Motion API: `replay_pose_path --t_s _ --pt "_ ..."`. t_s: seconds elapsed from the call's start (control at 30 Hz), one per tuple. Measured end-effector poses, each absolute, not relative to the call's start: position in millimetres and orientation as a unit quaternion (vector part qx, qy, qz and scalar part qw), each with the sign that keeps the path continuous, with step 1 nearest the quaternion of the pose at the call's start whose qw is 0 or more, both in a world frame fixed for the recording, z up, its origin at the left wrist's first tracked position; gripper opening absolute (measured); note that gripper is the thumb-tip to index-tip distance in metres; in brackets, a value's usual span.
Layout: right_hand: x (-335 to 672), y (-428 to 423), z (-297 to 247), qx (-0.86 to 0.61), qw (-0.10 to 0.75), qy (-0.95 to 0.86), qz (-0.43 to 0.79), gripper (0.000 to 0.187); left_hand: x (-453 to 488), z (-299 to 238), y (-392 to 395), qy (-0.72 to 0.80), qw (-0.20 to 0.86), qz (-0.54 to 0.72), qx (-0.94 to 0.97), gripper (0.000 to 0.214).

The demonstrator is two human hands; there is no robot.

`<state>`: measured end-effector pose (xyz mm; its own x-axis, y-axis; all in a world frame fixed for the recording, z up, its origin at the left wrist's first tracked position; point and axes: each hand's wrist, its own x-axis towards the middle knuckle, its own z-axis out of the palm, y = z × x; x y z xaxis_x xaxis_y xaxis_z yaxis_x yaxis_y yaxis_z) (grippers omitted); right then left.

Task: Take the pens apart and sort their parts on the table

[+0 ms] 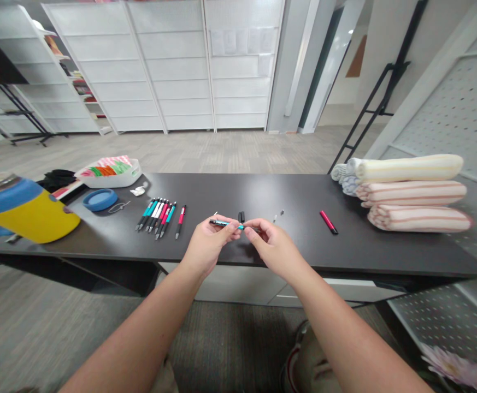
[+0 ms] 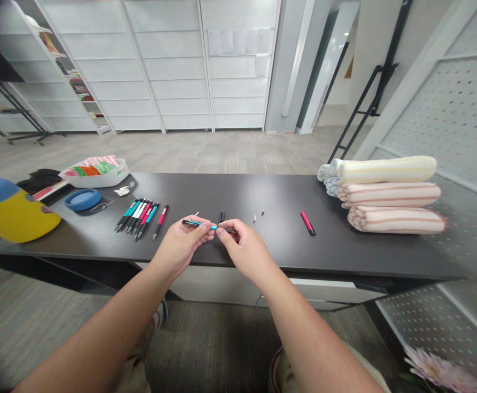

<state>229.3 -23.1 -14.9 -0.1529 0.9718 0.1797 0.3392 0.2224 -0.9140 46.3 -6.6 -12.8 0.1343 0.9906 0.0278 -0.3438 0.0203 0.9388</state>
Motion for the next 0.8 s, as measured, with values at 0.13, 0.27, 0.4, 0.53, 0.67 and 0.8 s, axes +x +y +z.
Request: replay_pose_path --t_s 0.13,0.27,0.4,0.53,0.67,0.8 --pt "232 -23 -12 -0.497 0.393 -0.683 0.363 0.044 45 -10 -7 0.392 0.616 0.537 0.422 0.038" --pt "230 -22 -15 -0.471 0.421 -0.656 0.413 0.033 41 -5 -7 0.414 0.612 0.532 0.413 0.039" --pt "227 -23 -16 -0.474 0.437 -0.639 0.42 0.035 36 -1 -8 0.419 0.616 0.53 0.405 0.041" --pt "224 -25 -12 -0.477 0.429 -0.632 0.434 0.035 27 0 -9 0.42 0.637 0.498 0.412 0.042" --pt "219 -24 -11 -0.481 0.434 -0.616 0.449 0.037 7 3 -7 0.422 0.593 0.486 0.485 0.038" --pt "212 -23 -11 -0.484 0.426 -0.618 0.45 0.039 -20 6 -6 0.438 0.349 0.478 0.677 0.03"
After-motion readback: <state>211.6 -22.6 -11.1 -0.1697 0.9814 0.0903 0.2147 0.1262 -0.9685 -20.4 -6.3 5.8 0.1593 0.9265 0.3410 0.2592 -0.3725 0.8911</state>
